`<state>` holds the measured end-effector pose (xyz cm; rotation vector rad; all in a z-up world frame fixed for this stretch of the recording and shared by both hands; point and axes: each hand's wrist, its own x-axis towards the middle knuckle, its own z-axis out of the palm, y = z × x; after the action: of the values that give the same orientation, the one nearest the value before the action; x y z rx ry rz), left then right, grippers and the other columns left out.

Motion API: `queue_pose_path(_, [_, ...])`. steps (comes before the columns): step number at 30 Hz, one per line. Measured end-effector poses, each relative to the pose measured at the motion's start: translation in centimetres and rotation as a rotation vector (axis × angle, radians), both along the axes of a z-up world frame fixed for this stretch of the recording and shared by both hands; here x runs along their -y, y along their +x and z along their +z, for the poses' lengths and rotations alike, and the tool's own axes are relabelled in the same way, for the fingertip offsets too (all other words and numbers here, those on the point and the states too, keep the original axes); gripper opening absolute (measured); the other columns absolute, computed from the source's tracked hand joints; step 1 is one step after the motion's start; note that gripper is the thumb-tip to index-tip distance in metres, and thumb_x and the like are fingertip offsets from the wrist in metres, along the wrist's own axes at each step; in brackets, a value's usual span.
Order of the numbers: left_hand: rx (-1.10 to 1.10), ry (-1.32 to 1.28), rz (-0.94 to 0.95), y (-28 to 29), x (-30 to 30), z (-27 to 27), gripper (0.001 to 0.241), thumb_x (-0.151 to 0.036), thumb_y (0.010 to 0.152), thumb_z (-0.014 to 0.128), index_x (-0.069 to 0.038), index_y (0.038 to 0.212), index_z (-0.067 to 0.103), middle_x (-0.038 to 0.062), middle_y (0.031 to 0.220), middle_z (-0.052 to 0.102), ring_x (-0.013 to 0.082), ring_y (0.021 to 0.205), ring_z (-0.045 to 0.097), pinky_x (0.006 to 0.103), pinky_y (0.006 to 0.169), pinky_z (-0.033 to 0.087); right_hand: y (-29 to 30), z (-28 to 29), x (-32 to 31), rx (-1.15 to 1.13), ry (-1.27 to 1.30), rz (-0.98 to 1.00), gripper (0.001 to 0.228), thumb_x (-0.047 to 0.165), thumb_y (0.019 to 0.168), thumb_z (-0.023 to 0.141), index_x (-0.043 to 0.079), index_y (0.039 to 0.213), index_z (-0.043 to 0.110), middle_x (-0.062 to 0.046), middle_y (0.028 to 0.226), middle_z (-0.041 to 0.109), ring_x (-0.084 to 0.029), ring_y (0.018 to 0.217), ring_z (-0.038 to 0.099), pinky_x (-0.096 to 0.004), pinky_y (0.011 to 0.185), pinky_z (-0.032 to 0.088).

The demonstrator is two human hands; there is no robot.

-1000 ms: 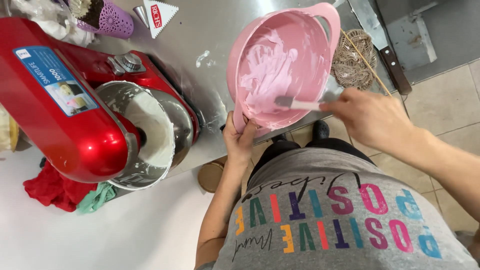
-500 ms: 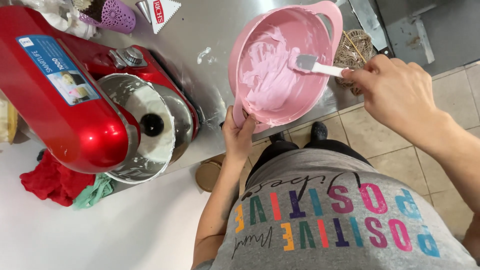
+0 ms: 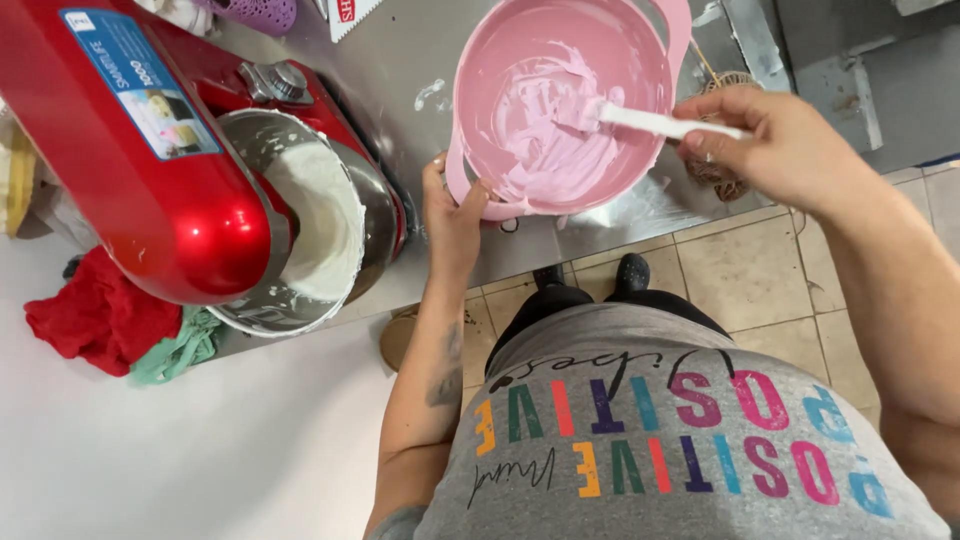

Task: Mixing purple food coloring into pink frosting in a bowl.

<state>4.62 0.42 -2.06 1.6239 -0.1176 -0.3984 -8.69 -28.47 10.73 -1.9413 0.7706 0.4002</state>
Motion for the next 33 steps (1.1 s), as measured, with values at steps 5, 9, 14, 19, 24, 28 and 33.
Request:
queue_pose_path(5, [0.139, 0.019, -0.028, 1.3, -0.4, 0.6, 0.044, -0.018, 0.095, 0.069, -0.003, 0.133, 0.053, 0.008, 0.118, 0.069, 0.0159, 0.107, 0.066, 0.0300, 0.096, 0.054, 0.4, -5.0, 2.1, 0.308, 0.199, -0.088, 0.029, 0.013, 0.107, 0.065, 0.012, 0.136, 0.064, -0.005, 0.102, 0.064, -0.011, 0.079, 0.054, -0.025, 0.077, 0.048])
queue_pose_path(9, [-0.143, 0.212, -0.039, 0.9, -0.5, 4.7, 0.059, -0.033, 0.091, 0.064, -0.011, 0.143, 0.048, 0.005, 0.104, 0.071, 0.0167, 0.062, 0.069, 0.0278, 0.055, 0.064, -0.7, -7.4, 1.9, 0.559, 0.283, -0.112, 0.052, 0.010, 0.112, 0.061, 0.000, 0.157, 0.037, -0.020, 0.119, 0.066, -0.022, 0.113, 0.064, -0.028, 0.079, 0.048])
queue_pose_path(14, [-0.162, 0.442, -0.007, -0.2, -2.6, 6.2, 0.078, -0.043, 0.089, 0.065, -0.015, 0.157, 0.040, 0.001, 0.101, 0.064, 0.0132, 0.059, 0.066, 0.0235, 0.063, 0.060, -3.1, -8.9, 1.3, 0.514, 0.243, -0.147, 0.070, 0.007, 0.110, 0.066, -0.002, 0.166, 0.024, -0.021, 0.122, 0.062, -0.022, 0.121, 0.062, -0.032, 0.102, 0.051])
queue_pose_path(19, [0.089, 0.446, -0.009, -4.1, -5.9, 4.8, 0.056, -0.027, 0.096, 0.067, -0.017, 0.148, 0.049, -0.003, 0.106, 0.073, 0.0093, 0.064, 0.070, 0.0227, 0.064, 0.054, -6.3, -10.5, 2.5, 0.450, -0.055, -0.212, 0.043, -0.004, 0.108, 0.070, 0.000, 0.146, 0.048, -0.013, 0.116, 0.064, -0.013, 0.086, 0.053, -0.024, 0.074, 0.044])
queue_pose_path(24, [0.174, 0.297, 0.041, -6.4, -7.6, 2.6, 0.041, -0.031, 0.099, 0.068, -0.010, 0.133, 0.060, 0.003, 0.099, 0.073, 0.0115, 0.066, 0.068, 0.0235, 0.068, 0.058, -7.8, -16.1, 5.0, 0.295, -0.556, -0.064, 0.023, 0.010, 0.105, 0.074, 0.005, 0.127, 0.070, -0.012, 0.114, 0.069, -0.028, 0.094, 0.062, -0.044, 0.083, 0.049])
queue_pose_path(28, [0.085, 0.140, 0.062, -5.2, -7.3, 2.1, 0.047, -0.031, 0.100, 0.066, -0.004, 0.137, 0.055, 0.009, 0.105, 0.068, 0.0178, 0.072, 0.071, 0.0257, 0.067, 0.055, -8.0, -18.4, 5.9, 0.138, -0.695, 0.011, 0.021, 0.015, 0.102, 0.074, 0.005, 0.120, 0.070, -0.019, 0.108, 0.069, -0.042, 0.095, 0.066, -0.055, 0.078, 0.050])
queue_pose_path(33, [-0.041, 0.207, 0.009, -1.7, -4.5, 2.8, 0.070, -0.043, 0.095, 0.064, -0.004, 0.149, 0.043, 0.009, 0.114, 0.067, 0.0155, 0.072, 0.070, 0.0229, 0.054, 0.054, -7.6, -18.8, 5.8, 0.067, -0.623, -0.049, 0.016, 0.019, 0.100, 0.070, 0.011, 0.114, 0.070, -0.013, 0.110, 0.070, -0.040, 0.098, 0.065, -0.053, 0.078, 0.047])
